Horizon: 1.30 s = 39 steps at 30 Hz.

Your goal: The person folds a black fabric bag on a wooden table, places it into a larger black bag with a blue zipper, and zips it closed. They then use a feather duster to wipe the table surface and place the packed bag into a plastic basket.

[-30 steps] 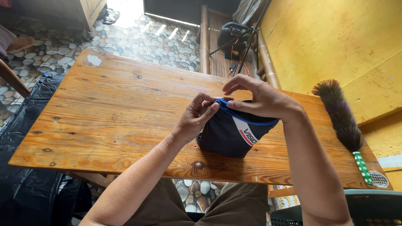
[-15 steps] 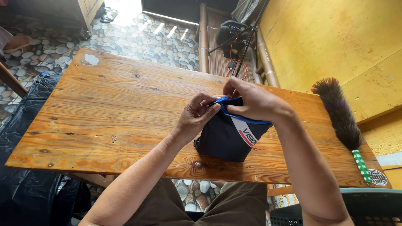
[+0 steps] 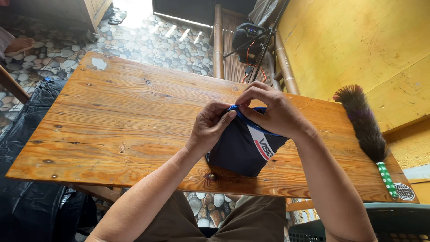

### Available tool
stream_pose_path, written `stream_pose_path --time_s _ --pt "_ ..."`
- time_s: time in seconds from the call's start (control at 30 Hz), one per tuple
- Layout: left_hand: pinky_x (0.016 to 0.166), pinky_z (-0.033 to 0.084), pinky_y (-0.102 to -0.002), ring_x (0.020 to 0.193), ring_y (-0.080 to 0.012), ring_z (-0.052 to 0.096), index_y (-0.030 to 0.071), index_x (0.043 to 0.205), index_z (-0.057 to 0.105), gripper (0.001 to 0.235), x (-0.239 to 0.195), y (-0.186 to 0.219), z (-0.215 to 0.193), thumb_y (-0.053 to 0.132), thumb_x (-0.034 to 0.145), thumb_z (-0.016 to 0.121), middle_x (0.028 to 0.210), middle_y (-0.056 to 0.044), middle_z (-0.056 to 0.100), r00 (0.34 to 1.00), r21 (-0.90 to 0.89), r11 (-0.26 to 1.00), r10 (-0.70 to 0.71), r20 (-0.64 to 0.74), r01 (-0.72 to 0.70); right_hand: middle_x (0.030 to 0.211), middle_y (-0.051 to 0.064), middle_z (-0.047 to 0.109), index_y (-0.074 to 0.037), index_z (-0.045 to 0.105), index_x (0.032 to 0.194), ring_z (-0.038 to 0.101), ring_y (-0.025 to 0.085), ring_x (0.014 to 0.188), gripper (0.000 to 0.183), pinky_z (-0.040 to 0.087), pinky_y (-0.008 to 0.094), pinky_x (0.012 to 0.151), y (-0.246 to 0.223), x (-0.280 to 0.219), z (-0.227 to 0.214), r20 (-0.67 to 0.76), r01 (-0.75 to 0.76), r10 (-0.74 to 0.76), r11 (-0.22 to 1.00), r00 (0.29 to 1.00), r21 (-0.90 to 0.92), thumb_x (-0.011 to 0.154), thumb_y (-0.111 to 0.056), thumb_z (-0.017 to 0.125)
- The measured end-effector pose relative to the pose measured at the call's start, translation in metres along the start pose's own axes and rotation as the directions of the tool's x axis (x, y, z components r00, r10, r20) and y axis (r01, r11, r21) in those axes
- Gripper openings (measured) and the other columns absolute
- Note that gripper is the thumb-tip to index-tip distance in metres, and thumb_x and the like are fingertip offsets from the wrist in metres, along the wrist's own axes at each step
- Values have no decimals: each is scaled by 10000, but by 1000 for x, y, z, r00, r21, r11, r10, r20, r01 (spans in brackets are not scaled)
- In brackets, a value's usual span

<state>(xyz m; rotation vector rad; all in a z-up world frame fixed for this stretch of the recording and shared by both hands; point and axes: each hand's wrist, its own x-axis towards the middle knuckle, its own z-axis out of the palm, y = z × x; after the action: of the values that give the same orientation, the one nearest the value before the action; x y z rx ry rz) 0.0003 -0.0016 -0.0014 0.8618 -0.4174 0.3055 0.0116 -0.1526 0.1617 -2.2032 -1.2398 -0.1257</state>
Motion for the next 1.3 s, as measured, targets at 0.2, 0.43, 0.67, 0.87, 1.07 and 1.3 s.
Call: stream_pose_path --time_s 0.2,0.43,0.67,0.87,1.07,1.3 --pt "810 588 -221 943 -82 673 16 1099 633 127 1 0 -2 34 986 687 1022 -127 754 1000 -29 999 -26 -6 26 928 107 667 -95 722 1028 709 300 885 131 586 448 839 -12 5 2 -17 75 -76 995 997 -66 940 -10 677" --pt "780 624 -249 929 -130 713 20 1082 635 97 3 -19 -14 42 996 674 1021 -167 755 998 -108 993 -51 -31 47 900 102 692 -107 668 954 718 337 820 81 594 460 722 -15 4 -6 14 205 -212 922 977 -329 1008 -57 633" --pt "811 604 -239 974 -111 690 30 1076 635 86 2 46 21 72 1007 663 1109 -168 756 999 -86 996 -23 -31 20 956 94 711 -109 631 905 720 365 832 121 596 472 680 -33 0 -20 58 244 -244 865 968 -438 979 -18 663" --pt "918 586 -301 1067 -194 709 37 1113 615 95 5 61 22 67 1024 630 1146 -220 745 989 7 989 145 23 -145 1016 42 720 -153 652 948 719 334 892 111 592 446 684 -27 -13 -29 47 212 -214 872 976 -441 993 -51 650" --pt "951 567 -336 1095 -221 710 32 1130 584 118 5 64 20 102 1041 617 1123 -210 753 961 187 943 270 57 -276 1273 175 651 -78 602 1235 672 404 1149 457 556 529 919 -20 -34 -23 -20 1 -3 997 1000 -73 846 -207 804" --pt "966 571 -400 1094 -259 724 53 1154 572 156 12 69 7 160 1046 608 1120 -159 749 953 399 865 272 134 -303 1260 125 644 -86 617 1294 659 339 1187 582 550 444 929 6 -53 0 -240 -48 28 996 970 -78 783 -133 892"
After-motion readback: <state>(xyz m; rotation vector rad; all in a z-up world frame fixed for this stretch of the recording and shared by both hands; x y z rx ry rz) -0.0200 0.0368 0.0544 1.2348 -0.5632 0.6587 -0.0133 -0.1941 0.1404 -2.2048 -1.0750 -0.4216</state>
